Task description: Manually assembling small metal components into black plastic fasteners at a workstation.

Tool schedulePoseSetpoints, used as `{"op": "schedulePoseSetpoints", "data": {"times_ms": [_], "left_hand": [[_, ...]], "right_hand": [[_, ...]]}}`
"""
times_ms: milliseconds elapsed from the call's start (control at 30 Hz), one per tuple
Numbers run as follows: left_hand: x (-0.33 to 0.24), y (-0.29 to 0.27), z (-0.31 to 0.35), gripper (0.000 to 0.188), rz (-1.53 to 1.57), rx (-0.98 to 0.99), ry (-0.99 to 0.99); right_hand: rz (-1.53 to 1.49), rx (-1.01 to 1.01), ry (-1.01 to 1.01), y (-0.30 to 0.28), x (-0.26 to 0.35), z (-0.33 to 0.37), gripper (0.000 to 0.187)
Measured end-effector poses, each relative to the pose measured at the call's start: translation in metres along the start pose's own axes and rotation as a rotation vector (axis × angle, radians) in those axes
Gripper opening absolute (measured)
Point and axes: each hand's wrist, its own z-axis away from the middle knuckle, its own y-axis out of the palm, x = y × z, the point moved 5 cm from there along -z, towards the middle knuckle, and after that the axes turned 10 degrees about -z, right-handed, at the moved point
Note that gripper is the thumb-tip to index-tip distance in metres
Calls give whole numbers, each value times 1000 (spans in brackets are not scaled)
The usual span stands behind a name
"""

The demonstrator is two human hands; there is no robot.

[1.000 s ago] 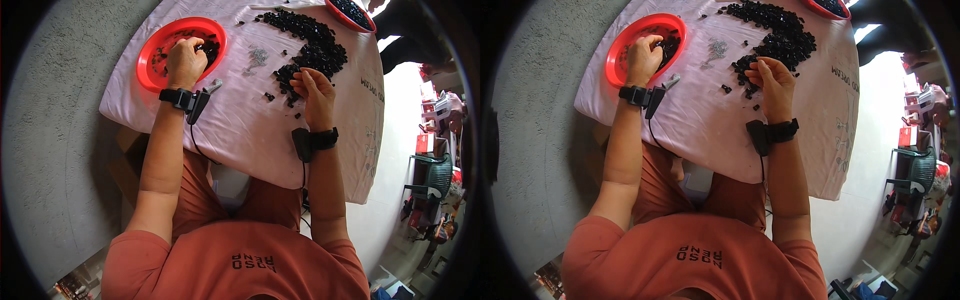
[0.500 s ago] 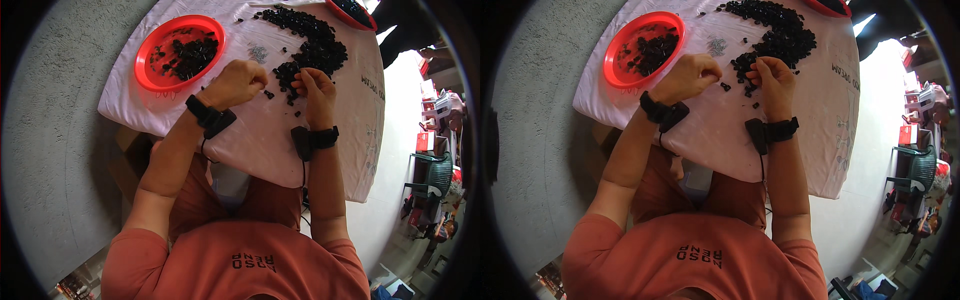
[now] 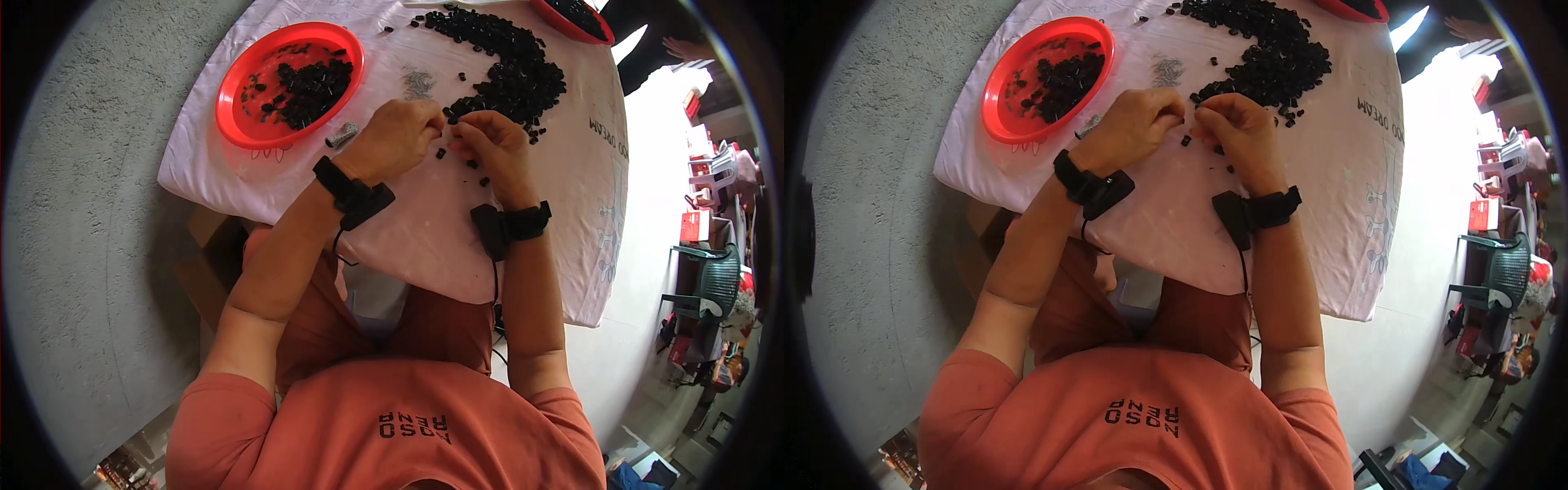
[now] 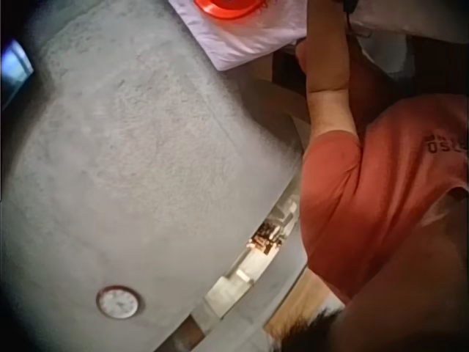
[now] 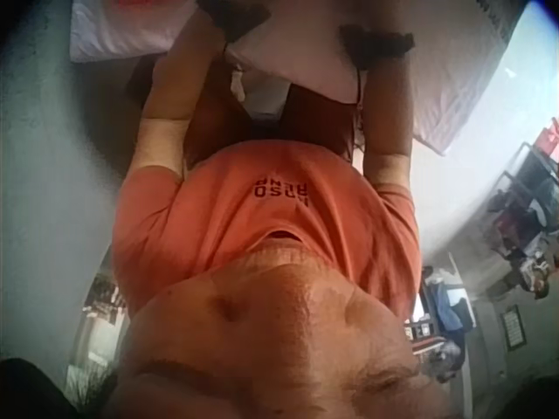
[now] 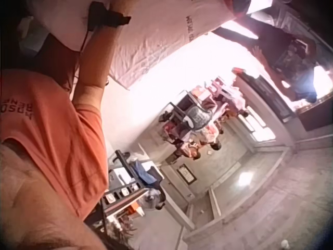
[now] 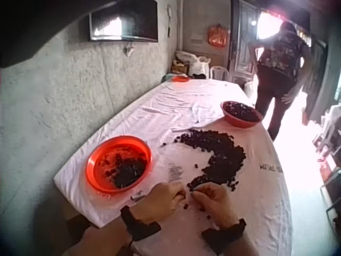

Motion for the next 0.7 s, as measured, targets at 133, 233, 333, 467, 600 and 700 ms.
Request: {"op": "schedulePoseSetpoints", "data": {"times_ms": [133,233,333,467,600,700], "left_hand": [[-1,-8,-2,9,88,55,-79],[-7,-12,-5,9,249,95,-121],[-10,-10,-5,10,368,100,-132],[-7,-6,-5,11,480,89,-148],[-5,-15,-4,10,331,81,-149],[10,-17,0,11,49,165,-93]], "right_hand": [[-3,30,-14,-2,-1,-2,14],[-43,82,-14,4,1,0,14],[-79,135,-4,6,1,0,13],[-140,160,-15,7,0,1,12],[-171,109,-23,3,-3,-2,14],[-185,45,-32,-4,-5,-4,15]]}}
